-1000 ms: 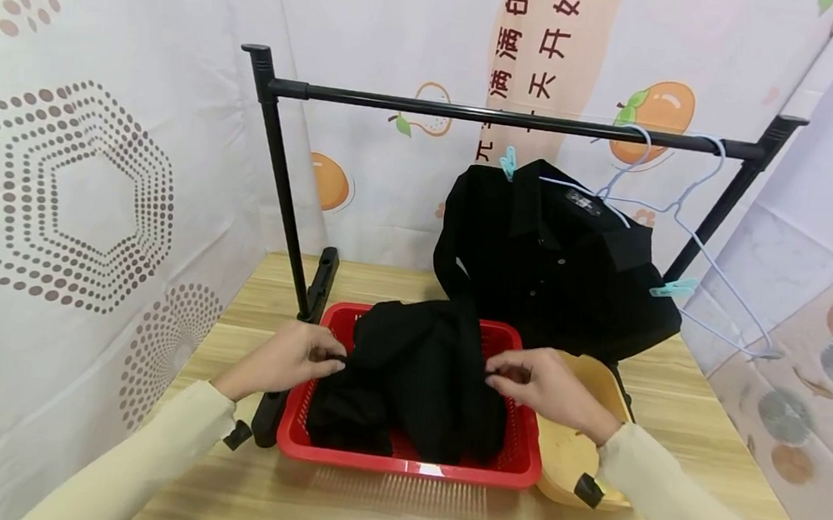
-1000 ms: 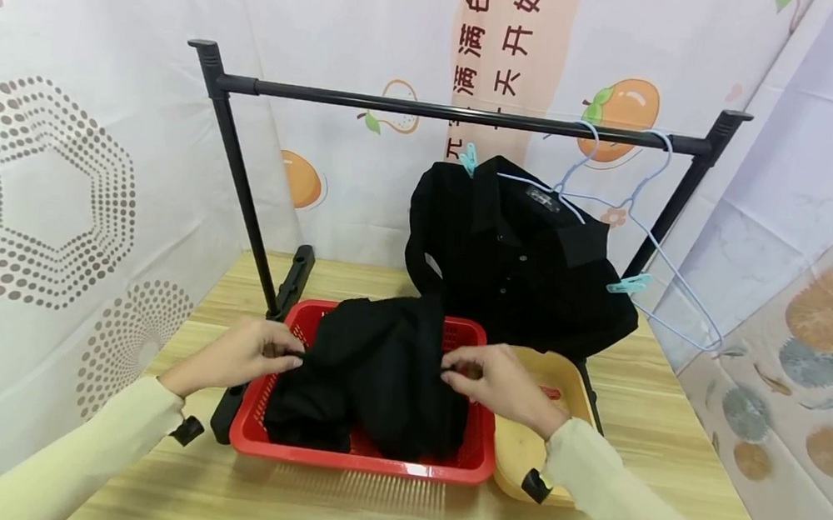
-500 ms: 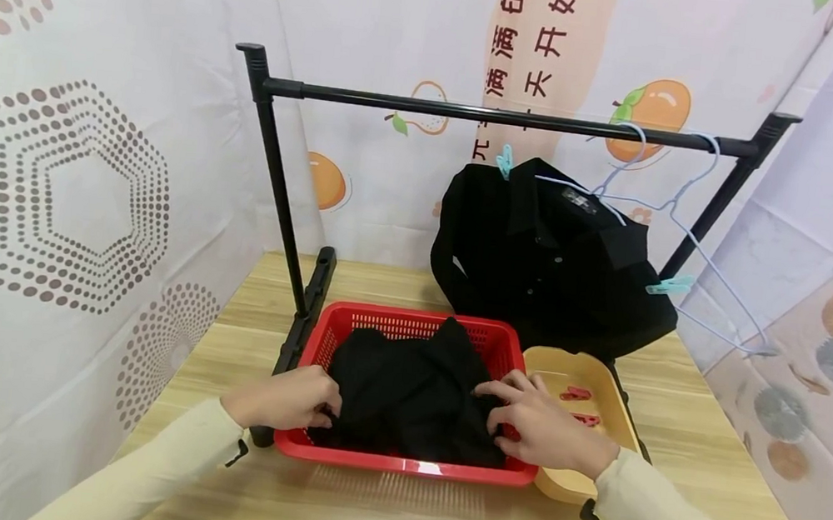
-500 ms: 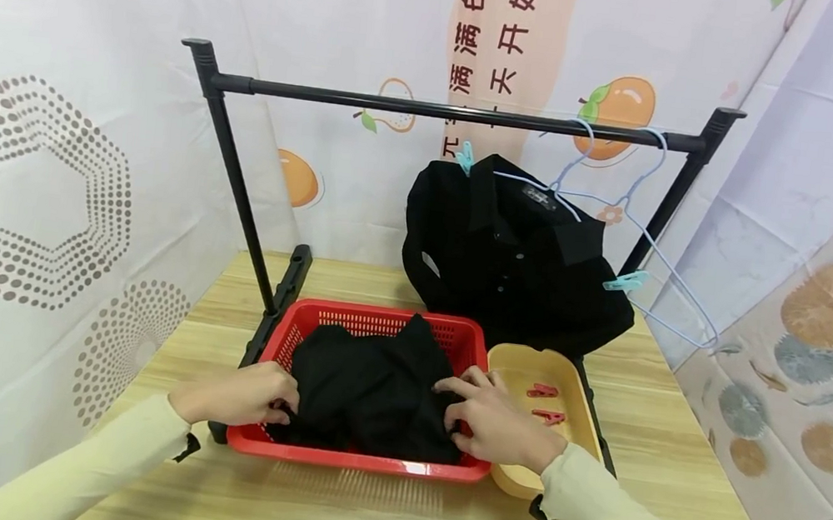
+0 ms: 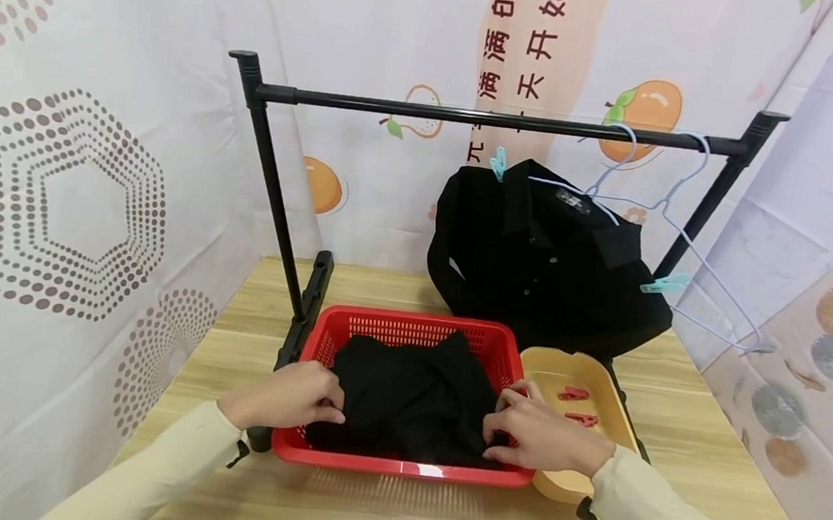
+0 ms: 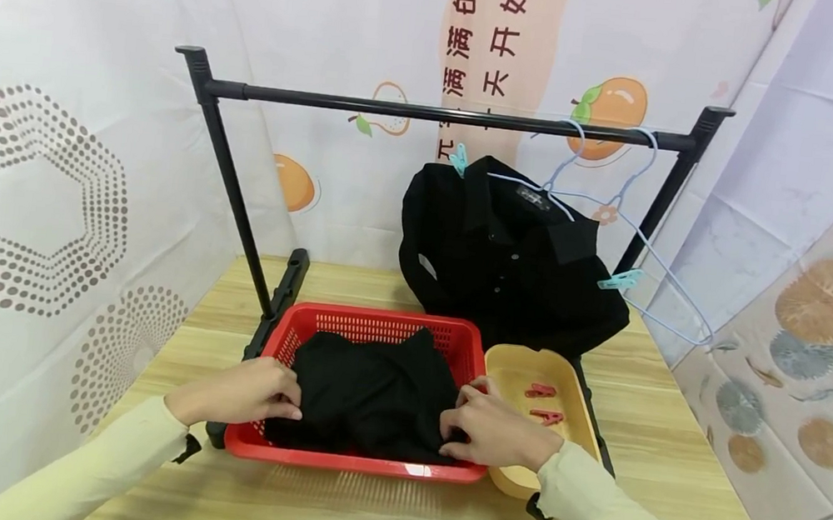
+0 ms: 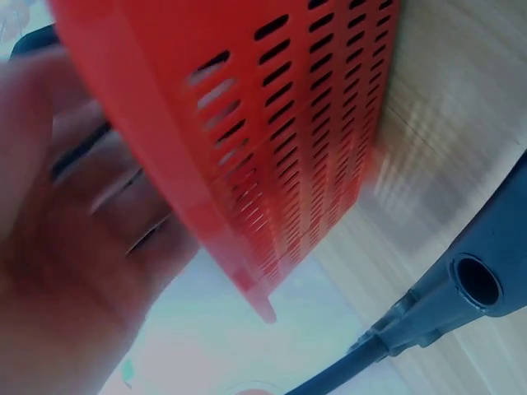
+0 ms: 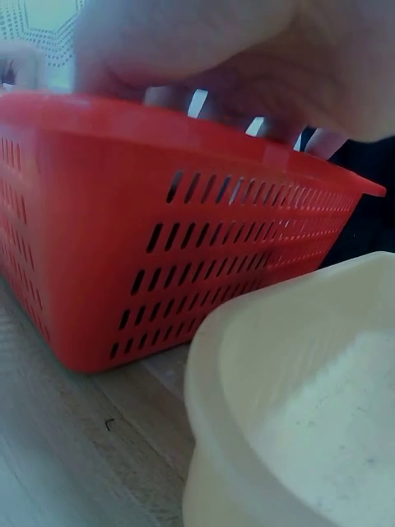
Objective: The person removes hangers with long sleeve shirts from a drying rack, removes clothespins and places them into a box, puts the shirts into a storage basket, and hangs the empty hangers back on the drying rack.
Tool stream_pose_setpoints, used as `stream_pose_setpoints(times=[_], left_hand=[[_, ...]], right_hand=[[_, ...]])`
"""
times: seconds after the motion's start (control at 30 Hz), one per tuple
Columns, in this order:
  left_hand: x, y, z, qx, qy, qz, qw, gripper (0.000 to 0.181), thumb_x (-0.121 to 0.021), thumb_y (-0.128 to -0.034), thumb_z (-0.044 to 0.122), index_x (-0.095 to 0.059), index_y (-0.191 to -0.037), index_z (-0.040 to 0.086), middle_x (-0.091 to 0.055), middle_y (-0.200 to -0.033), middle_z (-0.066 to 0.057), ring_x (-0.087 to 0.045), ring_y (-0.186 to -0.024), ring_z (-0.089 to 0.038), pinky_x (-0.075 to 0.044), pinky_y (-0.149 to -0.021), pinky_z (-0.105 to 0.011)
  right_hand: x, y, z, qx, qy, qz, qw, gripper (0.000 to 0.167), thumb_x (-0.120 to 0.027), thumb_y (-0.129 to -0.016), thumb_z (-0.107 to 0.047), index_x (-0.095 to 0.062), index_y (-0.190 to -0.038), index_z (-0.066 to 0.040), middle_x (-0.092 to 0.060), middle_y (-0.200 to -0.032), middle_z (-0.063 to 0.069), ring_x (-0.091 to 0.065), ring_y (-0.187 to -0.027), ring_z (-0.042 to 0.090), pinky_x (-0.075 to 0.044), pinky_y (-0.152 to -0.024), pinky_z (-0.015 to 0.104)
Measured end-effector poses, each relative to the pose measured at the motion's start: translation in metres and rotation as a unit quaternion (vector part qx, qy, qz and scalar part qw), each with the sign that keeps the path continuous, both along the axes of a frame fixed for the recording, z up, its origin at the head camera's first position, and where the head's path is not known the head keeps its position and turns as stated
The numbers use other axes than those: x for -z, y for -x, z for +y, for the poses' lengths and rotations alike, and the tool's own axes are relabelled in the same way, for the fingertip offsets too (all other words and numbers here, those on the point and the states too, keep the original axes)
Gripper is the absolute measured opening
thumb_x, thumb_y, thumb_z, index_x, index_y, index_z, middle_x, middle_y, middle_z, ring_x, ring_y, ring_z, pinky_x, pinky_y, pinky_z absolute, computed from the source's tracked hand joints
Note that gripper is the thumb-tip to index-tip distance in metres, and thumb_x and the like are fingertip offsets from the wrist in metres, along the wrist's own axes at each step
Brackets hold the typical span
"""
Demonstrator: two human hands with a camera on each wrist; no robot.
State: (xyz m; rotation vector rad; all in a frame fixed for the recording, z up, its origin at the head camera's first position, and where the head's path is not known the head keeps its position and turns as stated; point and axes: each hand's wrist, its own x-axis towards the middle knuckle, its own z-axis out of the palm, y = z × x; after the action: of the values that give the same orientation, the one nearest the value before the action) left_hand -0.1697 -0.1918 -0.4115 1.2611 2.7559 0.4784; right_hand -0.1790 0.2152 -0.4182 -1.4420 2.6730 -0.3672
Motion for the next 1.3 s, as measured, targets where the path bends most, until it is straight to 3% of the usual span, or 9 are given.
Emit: stream_pose_setpoints(times=[0.07,0.17,0.27,0.33,0.43,0.63,1.0,1.17,1.3], left_hand=[[-0.002,0.000,-0.001,-0.041,-0.027,0.047,0.9977,0.019,-0.086,-0.0862,0.029,-0.069,-0.084,0.022,-0.052,-0.075,0.015,-0.047,-0.066,0.001,-0.044,-0.059,-0.020],[-0.005,0.001,-0.001,-0.079,-0.054,0.079,0.9923,0.036,-0.091,-0.0800,0.030,-0.067,-0.105,0.020,-0.057,-0.091,0.007,-0.054,-0.076,-0.005,-0.049,-0.063,-0.024],[-0.006,0.002,-0.001,-0.058,-0.043,0.075,0.9946,0.050,-0.090,-0.0819,0.027,-0.067,-0.125,0.016,-0.060,-0.110,0.002,-0.058,-0.094,-0.011,-0.055,-0.078,-0.028],[-0.003,0.001,0.000,-0.032,-0.019,0.066,0.9971,0.047,-0.087,-0.0855,0.025,-0.070,-0.128,0.014,-0.061,-0.118,0.000,-0.058,-0.106,-0.015,-0.055,-0.088,-0.030],[0.004,-0.003,0.000,-0.004,0.009,0.048,0.9988,0.033,-0.082,-0.0902,0.022,-0.075,-0.120,0.011,-0.064,-0.118,-0.001,-0.059,-0.110,-0.017,-0.054,-0.094,-0.031],[0.012,-0.006,-0.002,0.014,0.023,0.014,0.9995,0.026,-0.080,-0.0915,0.014,-0.078,-0.117,0.008,-0.073,-0.108,0.002,-0.060,-0.098,-0.012,-0.053,-0.084,-0.025],[0.020,-0.001,-0.004,0.040,0.048,0.002,0.9980,0.029,-0.082,-0.0896,0.012,-0.079,-0.119,0.013,-0.074,-0.108,0.007,-0.060,-0.093,-0.007,-0.051,-0.079,-0.020],[0.015,0.000,-0.002,0.035,0.043,-0.018,0.9983,0.027,-0.079,-0.0923,0.012,-0.078,-0.119,0.011,-0.073,-0.109,0.006,-0.059,-0.095,-0.007,-0.052,-0.081,-0.022],[0.006,0.004,-0.004,0.031,0.000,-0.015,0.9994,0.019,-0.074,-0.0963,0.015,-0.079,-0.114,0.010,-0.072,-0.103,0.007,-0.059,-0.093,-0.006,-0.053,-0.082,-0.024]], right_hand=[[-0.001,0.001,-0.001,0.013,0.030,-0.009,0.9994,0.017,-0.083,-0.088,-0.033,-0.069,-0.094,-0.024,-0.063,-0.086,-0.017,-0.053,-0.092,0.012,-0.031,-0.095,0.050],[-0.003,0.004,-0.004,0.035,0.062,-0.002,0.9975,0.042,-0.088,-0.083,-0.031,-0.067,-0.118,-0.020,-0.068,-0.111,-0.008,-0.058,-0.102,0.014,-0.040,-0.100,0.049],[-0.004,0.004,-0.007,0.038,0.053,0.018,0.9977,0.071,-0.088,-0.082,-0.032,-0.056,-0.145,-0.024,-0.059,-0.140,0.001,-0.054,-0.115,0.019,-0.047,-0.099,0.048],[-0.002,0.003,-0.009,0.027,0.031,0.035,0.9985,0.073,-0.087,-0.084,-0.033,-0.054,-0.149,-0.028,-0.056,-0.147,0.003,-0.050,-0.116,0.020,-0.050,-0.096,0.044],[0.004,0.000,-0.010,0.011,0.002,0.047,0.9988,0.060,-0.084,-0.087,-0.032,-0.063,-0.143,-0.029,-0.062,-0.143,0.002,-0.049,-0.111,0.019,-0.048,-0.091,0.040],[0.009,-0.003,-0.010,-0.001,-0.004,0.041,0.9991,0.030,-0.082,-0.090,-0.026,-0.079,-0.120,-0.025,-0.073,-0.123,-0.002,-0.051,-0.107,0.019,-0.041,-0.089,0.040],[0.008,-0.001,-0.010,-0.017,-0.036,0.051,0.9979,0.019,-0.080,-0.091,-0.026,-0.083,-0.110,-0.028,-0.075,-0.109,-0.013,-0.051,-0.101,0.016,-0.038,-0.088,0.040],[0.009,0.001,-0.009,-0.019,-0.005,0.032,0.9993,0.019,-0.082,-0.090,-0.027,-0.083,-0.108,-0.027,-0.075,-0.106,-0.015,-0.050,-0.098,0.014,-0.038,-0.086,0.039],[0.004,0.003,-0.007,-0.021,0.059,0.000,0.9980,0.018,-0.080,-0.092,-0.028,-0.082,-0.109,-0.024,-0.075,-0.109,-0.011,-0.051,-0.100,0.013,-0.042,-0.086,0.035]])
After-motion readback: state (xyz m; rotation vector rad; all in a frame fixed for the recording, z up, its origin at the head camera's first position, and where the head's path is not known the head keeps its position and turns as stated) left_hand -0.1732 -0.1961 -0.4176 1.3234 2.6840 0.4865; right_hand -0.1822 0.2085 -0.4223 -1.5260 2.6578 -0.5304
